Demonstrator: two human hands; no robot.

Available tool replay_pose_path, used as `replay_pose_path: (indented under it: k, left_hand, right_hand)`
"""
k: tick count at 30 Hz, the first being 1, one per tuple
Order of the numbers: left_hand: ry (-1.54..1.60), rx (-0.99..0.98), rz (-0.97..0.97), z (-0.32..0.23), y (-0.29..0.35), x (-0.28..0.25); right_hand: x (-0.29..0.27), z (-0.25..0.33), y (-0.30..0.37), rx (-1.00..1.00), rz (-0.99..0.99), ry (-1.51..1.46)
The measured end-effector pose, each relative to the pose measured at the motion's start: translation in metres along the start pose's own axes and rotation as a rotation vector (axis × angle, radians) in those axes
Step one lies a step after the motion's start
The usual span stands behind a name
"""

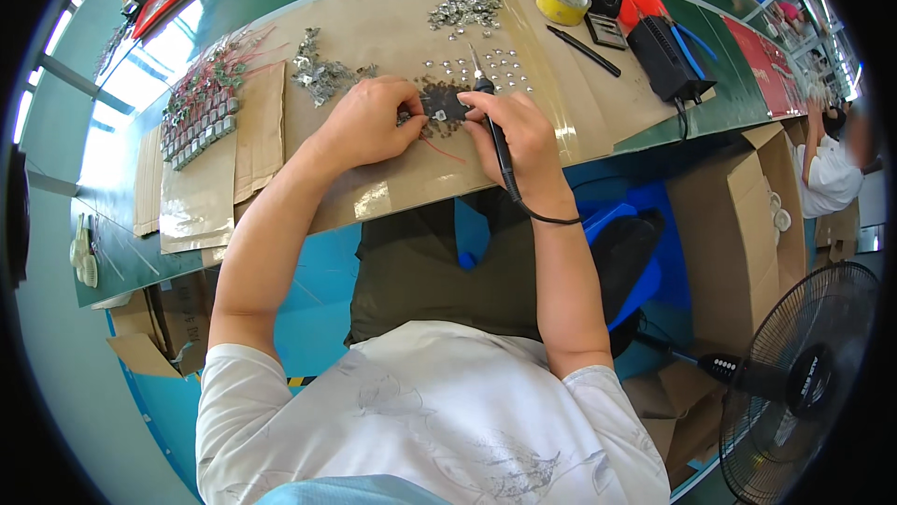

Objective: Soldering electronic components and wires onto small circuit boards at a factory workstation.

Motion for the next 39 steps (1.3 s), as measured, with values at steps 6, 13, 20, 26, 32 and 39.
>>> replay_pose_path:
  k: [6,13,20,26,32,39]
  left_hand:
    - [-0.012,-0.026,-0.079,0.008,-0.003,-0.007]
    - [-0.123,-0.072,-0.069,0.013,-0.003,-0.013]
    - [0.128,-0.063,-0.342,-0.003,-0.003,-0.019]
    - [0.239,0.019,-0.328,-0.014,0.000,-0.009]
    - [0.153,0.153,-0.271,-0.018,-0.001,0.009]
    - [0.084,0.143,-0.162,-0.020,0.001,0.008]
  right_hand:
    - [0.001,-0.003,0.001,-0.013,0.020,0.013]
    - [0.000,-0.002,0.003,0.033,0.009,-0.005]
    - [-0.005,-0.014,0.022,0.295,-0.201,-0.224]
    - [-0.016,-0.017,0.041,0.448,-0.322,-0.386]
    - [-0.016,-0.024,0.055,0.460,-0.488,-0.460]
    - [-0.019,-0.020,0.055,0.360,-0.421,-0.327]
Point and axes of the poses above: each hand's wrist, its own y-axis away from the middle knuckle, its own x-axis out of the palm, z = x × y, the point moved 4 cm from there along -y, towards the middle knuckle, and after that the axes turned 5 degrees about -z, right-handed, at the moved point
